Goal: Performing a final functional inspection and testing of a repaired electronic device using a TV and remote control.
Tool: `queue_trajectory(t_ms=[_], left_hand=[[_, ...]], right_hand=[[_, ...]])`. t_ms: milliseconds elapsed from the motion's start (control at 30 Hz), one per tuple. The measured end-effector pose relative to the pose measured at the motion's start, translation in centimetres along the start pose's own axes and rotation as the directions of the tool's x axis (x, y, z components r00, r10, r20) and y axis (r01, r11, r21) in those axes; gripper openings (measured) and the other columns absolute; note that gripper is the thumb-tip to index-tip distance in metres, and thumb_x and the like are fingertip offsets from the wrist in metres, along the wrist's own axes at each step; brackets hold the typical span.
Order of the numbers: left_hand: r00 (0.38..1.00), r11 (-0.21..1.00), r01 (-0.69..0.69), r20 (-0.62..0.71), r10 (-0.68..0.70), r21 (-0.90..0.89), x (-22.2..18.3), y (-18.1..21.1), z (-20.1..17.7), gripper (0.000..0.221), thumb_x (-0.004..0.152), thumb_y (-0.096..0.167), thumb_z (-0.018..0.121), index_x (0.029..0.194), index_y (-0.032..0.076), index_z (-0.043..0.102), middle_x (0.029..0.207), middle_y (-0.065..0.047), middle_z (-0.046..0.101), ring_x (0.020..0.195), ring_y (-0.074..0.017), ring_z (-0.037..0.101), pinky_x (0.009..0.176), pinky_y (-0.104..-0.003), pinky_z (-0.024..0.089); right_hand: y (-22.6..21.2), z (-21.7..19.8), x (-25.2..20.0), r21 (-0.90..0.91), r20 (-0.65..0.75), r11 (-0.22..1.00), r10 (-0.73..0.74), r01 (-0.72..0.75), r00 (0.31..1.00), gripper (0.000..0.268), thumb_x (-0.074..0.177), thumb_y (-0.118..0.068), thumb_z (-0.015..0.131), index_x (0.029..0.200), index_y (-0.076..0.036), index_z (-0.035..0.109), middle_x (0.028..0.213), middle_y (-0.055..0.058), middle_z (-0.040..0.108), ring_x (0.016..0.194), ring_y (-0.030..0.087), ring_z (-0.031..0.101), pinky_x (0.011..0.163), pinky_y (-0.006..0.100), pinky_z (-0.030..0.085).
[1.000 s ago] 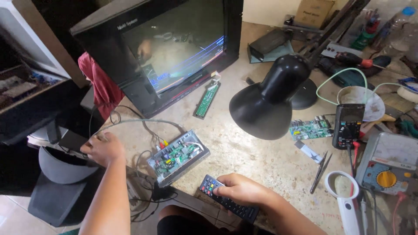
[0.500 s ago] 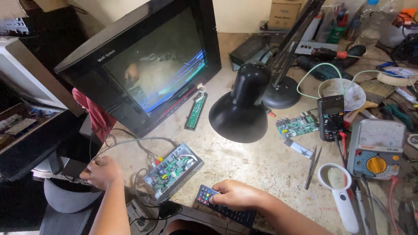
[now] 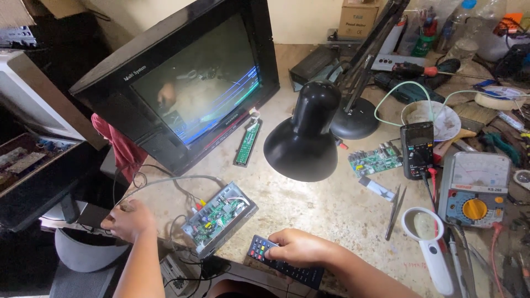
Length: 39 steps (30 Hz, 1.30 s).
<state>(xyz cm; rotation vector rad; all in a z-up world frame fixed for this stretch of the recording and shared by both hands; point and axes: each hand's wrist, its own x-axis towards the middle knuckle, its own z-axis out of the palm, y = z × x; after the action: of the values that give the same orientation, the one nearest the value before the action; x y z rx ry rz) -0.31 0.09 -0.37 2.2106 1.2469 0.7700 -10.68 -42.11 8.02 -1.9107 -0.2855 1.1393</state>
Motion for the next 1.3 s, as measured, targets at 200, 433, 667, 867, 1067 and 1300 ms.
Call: queue_trajectory(t_ms=[200, 433, 667, 867, 1067, 1300], left_hand=[[0.999, 1.000, -0.020, -0.036, 0.019, -0.010, 0.5, -0.6, 0.6, 0.038, 0.102, 0.026, 0.052, 0.121, -0.003, 0.065, 0.130, -0.022, 0.042, 0.105, -0.0540, 0.052, 0.088, -0.062, 0.047], [1.000, 1.000, -0.004, -0.008, 0.004, -0.009, -0.2, 0.2, -0.2, 0.041, 0.103, 0.027, 0.055, 0.127, -0.005, 0.061, 0.134, -0.024, 0.038, 0.110, -0.0530, 0.051, 0.087, -0.063, 0.049], [1.000, 1.000, 0.008, -0.002, -0.008, -0.025, -0.2, 0.2, -0.2, 0.038, 0.104, 0.029, 0.057, 0.125, -0.003, 0.061, 0.133, -0.022, 0.038, 0.108, -0.0529, 0.053, 0.085, -0.064, 0.049], [0.998, 0.997, 0.034, 0.056, -0.031, -0.066, -1.8, 2.1, -2.4, 0.044, 0.108, 0.029, 0.054, 0.133, -0.007, 0.057, 0.137, -0.023, 0.035, 0.114, -0.0502, 0.051, 0.087, -0.061, 0.051], [0.999, 0.998, 0.027, 0.043, -0.025, -0.056, -1.5, 1.7, -1.9, 0.043, 0.107, 0.029, 0.055, 0.132, -0.007, 0.058, 0.136, -0.023, 0.036, 0.112, -0.0517, 0.051, 0.088, -0.063, 0.050], [0.998, 0.999, 0.037, 0.051, -0.036, -0.026, -1.4, 1.8, -2.0, 0.043, 0.106, 0.029, 0.055, 0.132, -0.005, 0.058, 0.135, -0.025, 0.037, 0.112, -0.0538, 0.052, 0.088, -0.063, 0.051]], right_hand=[[0.4, 0.0, 0.3, -0.026, -0.012, 0.999, -0.021, 0.020, 1.000, 0.023, 0.098, -0.035, 0.058, 0.104, -0.015, 0.069, 0.089, -0.003, 0.068, 0.080, 0.011, 0.062, 0.072, 0.027, 0.046], [0.2, 0.0, 0.0, -0.034, -0.013, 0.998, -0.043, 0.043, 0.999, 0.023, 0.100, -0.036, 0.059, 0.098, -0.015, 0.068, 0.084, -0.004, 0.063, 0.075, 0.011, 0.055, 0.068, 0.028, 0.040], [0.0, 0.1, -0.1, 0.057, 0.020, 0.998, -0.014, 0.013, 1.000, 0.017, 0.101, -0.026, 0.057, 0.097, -0.011, 0.064, 0.081, 0.001, 0.071, 0.060, 0.011, 0.066, 0.055, 0.025, 0.049], [-0.3, 0.0, -0.2, -0.013, 0.011, 1.000, -0.013, 0.013, 1.000, 0.021, 0.100, -0.032, 0.058, 0.103, -0.014, 0.069, 0.091, -0.001, 0.073, 0.078, 0.012, 0.066, 0.071, 0.026, 0.050], [0.4, 0.1, 0.4, -0.064, -0.008, 0.998, -0.027, 0.026, 1.000, 0.022, 0.099, -0.036, 0.060, 0.097, -0.015, 0.067, 0.085, -0.003, 0.065, 0.075, 0.012, 0.056, 0.067, 0.028, 0.041], [-0.2, 0.0, -0.1, -0.061, 0.006, 0.998, -0.013, 0.013, 1.000, 0.019, 0.099, -0.031, 0.059, 0.095, -0.014, 0.066, 0.086, -0.002, 0.067, 0.077, 0.013, 0.060, 0.068, 0.029, 0.044]])
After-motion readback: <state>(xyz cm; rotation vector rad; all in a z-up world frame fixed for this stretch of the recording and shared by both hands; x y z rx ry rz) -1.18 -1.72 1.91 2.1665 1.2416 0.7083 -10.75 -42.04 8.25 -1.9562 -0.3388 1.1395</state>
